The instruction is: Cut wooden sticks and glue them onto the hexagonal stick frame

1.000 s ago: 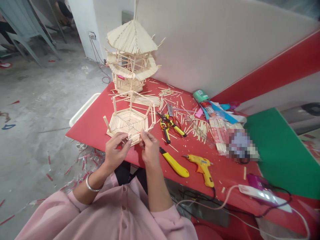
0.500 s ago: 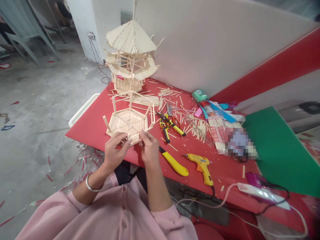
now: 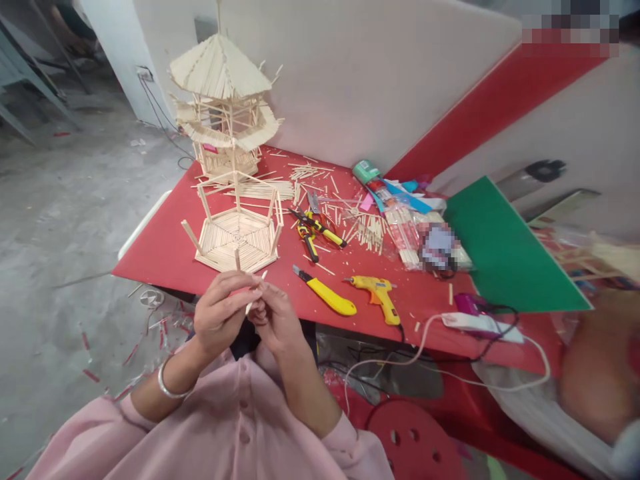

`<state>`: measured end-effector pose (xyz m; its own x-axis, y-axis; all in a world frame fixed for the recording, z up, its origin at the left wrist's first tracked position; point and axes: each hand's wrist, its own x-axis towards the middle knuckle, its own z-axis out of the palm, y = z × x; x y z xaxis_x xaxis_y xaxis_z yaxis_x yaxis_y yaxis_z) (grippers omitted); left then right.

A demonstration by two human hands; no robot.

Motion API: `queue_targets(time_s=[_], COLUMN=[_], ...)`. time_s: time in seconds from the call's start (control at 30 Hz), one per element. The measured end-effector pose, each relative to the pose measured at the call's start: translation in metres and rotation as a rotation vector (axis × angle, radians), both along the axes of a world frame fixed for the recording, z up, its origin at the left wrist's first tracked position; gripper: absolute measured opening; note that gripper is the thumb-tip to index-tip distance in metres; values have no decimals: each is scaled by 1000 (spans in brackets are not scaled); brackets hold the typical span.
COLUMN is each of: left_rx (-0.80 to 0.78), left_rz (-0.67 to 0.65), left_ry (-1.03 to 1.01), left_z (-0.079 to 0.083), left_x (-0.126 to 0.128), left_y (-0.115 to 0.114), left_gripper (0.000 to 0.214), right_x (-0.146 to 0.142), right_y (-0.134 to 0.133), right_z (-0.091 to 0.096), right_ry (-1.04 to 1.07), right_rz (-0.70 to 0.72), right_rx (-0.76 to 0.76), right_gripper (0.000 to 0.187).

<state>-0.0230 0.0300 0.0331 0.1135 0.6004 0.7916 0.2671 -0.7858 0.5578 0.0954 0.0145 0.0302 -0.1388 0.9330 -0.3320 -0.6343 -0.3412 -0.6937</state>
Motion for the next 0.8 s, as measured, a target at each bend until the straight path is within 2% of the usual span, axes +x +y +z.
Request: queue_targets(time_s=[0.07,0.13,0.23,0.27,0.33,0.47,0.53,0.67,0.73,0.8], left_rx=[-44,-122,-339,-424,-588,-830,-903,-948,-954,-962], left_rz=[-49,-64,-122,-165,-252,-317,-321,-297,-286,-278], left_ry=[-41,-54,-81,-122,-246,-459,-514,-547,-541,-527], left_z=[4,7,7,7,6,8,11,17,18,16], left_x=[2,3,7,10,16,25,24,17,14,14], left_y=[-4,-11,-22,-26,-31,-35,-35,-30,-26,-21], left_gripper=[13,8,9,12,17,27,31,36,37,38], right_x=[14,37,80,93,113,127,126,128,131,137], right_y=[-10,-19,-23,-20,-8,32,55,96,113,129], right_z=[-2,-5,-10,-12,-14,-8,-2,8,12,15], right_ry=[-201,-553,-1261,-1441,-1660,-1930,-2039,-2133,-2116,-2101], right_rz=[67,40,-314,-359,-339,-167,-35,167,204,230], right_rx=[77,202,336,346,354,347,314,185,176,158], right_gripper=[50,53,37,34,35,41,51,77,78,69])
